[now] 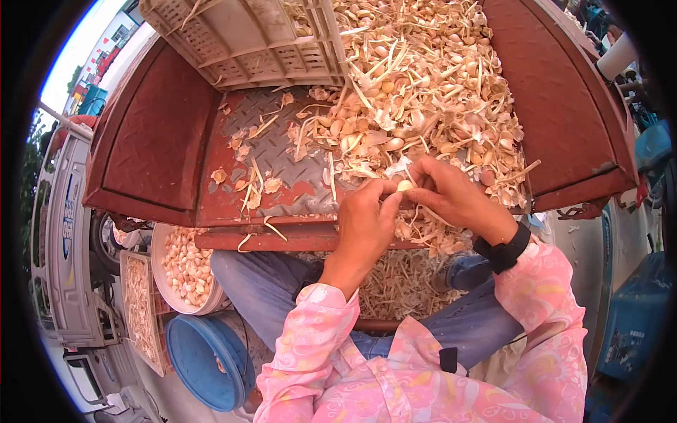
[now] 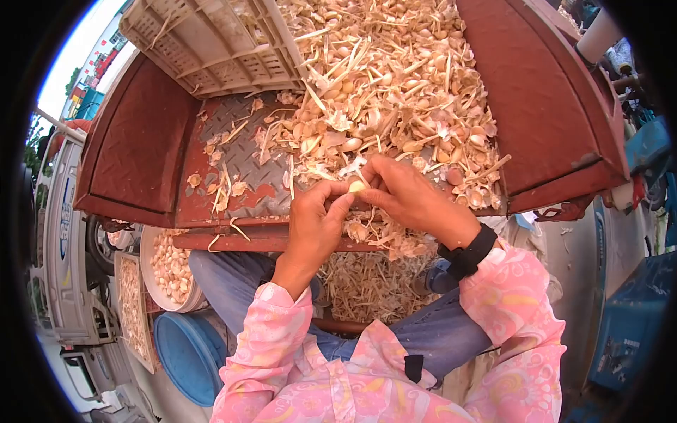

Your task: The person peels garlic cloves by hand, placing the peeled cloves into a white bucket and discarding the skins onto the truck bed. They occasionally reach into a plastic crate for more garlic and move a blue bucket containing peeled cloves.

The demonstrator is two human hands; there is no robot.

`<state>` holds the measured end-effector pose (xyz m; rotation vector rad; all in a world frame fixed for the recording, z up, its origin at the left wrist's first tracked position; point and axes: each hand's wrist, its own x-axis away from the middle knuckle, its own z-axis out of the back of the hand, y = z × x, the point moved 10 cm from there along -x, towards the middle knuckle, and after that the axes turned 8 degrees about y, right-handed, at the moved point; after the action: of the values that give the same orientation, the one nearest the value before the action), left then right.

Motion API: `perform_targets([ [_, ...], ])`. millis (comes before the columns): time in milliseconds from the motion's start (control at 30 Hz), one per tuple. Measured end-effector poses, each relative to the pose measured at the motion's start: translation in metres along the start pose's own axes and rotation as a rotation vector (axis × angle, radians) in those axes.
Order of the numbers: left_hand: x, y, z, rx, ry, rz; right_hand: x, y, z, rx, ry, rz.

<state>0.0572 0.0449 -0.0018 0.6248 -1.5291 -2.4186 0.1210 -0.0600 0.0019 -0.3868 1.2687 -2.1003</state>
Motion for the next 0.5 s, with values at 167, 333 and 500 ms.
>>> perform_targets([
  [167, 0.006, -0.003, 0.000, 0.214, -0.010, 0.124, 0.006, 0.006, -0.004, -0.228, -0.009, 0.000],
  [333, 0.010, 0.004, -0.002, 0.232, 0.050, 0.082, 0.010, 0.012, 0.004, -0.228, 0.083, 0.022],
  [500, 0.011, 0.014, -0.005, 0.108, 0.045, -0.056, 0.017, 0.002, 0.013, -0.173, 0.115, 0.037],
])
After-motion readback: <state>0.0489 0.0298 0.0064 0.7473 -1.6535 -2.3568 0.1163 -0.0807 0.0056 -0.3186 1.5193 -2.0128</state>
